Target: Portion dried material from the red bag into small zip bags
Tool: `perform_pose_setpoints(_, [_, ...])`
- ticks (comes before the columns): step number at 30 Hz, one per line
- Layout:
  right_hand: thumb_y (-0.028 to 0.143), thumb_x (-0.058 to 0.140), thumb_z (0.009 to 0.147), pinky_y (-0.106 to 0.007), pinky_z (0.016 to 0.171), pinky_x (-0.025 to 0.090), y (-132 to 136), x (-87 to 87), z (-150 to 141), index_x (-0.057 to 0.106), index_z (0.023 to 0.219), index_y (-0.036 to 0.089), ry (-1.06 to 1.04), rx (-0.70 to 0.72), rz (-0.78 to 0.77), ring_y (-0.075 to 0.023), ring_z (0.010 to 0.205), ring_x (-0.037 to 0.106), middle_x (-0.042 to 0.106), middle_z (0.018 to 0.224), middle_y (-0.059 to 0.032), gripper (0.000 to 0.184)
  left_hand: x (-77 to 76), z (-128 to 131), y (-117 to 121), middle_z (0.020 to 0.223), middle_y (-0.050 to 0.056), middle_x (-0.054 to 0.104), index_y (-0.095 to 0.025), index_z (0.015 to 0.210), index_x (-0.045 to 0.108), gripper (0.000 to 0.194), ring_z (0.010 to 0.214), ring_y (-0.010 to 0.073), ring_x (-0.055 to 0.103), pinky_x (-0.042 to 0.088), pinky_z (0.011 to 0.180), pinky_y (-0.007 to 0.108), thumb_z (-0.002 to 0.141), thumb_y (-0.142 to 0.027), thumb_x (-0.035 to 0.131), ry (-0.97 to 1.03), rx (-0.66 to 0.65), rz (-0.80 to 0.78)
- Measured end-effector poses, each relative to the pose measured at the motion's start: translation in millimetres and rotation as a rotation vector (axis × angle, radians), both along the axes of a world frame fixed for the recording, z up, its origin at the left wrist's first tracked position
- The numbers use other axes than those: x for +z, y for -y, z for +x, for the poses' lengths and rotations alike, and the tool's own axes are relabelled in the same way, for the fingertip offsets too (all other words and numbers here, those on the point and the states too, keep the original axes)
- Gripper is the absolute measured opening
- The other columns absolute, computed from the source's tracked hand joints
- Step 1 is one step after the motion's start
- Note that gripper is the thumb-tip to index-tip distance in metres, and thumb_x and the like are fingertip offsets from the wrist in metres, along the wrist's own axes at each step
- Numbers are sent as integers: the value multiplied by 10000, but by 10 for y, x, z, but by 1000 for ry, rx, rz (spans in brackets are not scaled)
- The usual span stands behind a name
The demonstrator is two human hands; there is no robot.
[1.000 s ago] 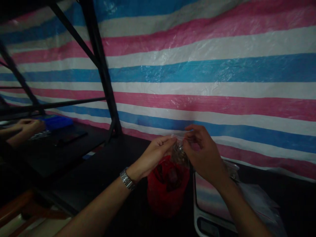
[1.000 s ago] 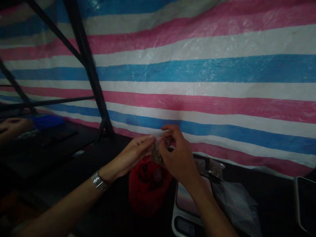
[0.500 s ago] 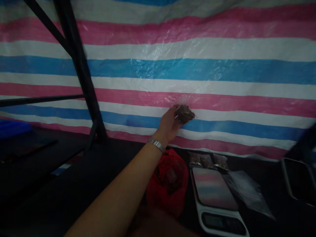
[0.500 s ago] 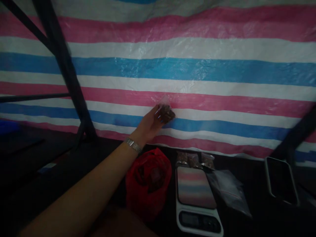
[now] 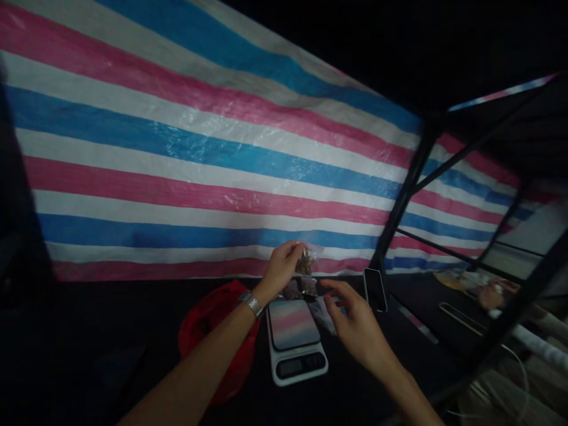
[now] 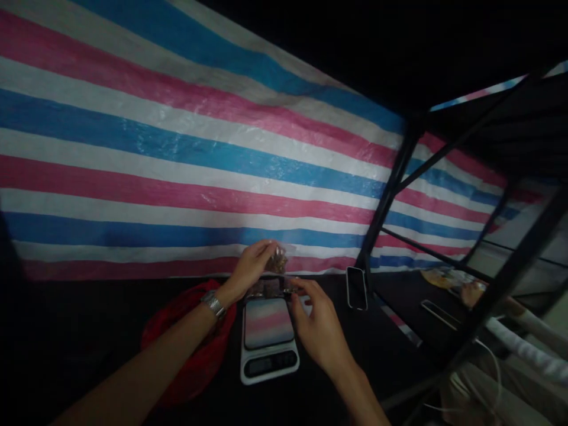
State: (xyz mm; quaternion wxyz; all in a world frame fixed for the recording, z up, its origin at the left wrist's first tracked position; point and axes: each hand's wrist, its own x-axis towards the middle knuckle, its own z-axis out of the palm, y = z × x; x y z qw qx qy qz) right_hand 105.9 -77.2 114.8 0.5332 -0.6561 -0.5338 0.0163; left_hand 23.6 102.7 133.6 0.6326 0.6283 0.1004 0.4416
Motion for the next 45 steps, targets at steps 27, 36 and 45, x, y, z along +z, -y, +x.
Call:
perform_pose_setpoints(27, [753,715,802,-313,759,611,-1054,-737,-420,790,861,203,-597,307,-71,-256,805,738,794,859,-83,559,-963,-806,300,903,24,834,-219,880,799,301,828,212,765,610,738,246,843,-497,688,-208,417,-244])
perform_pose_setpoints(36, [632,733,831,-232,608,572,-1041,-789,-418,780,721,221,-483,99,103,-205,665,706,746,689,-40,428,-997,-838,315,1064,30,856,-274,971,823,316,985,248,791,635,906,293,876,-496,620,-366,330,-165])
perform_pose_setpoints(45, [490,761,833,-215,636,598,-1073,-950,-467,810,727,235,-499,198,110,-201,690,743,783,718,-37,280,-1095,-945,319,1032,31,864,-272,896,804,287,982,257,809,655,832,273,816,-459,601,-390,464,-171])
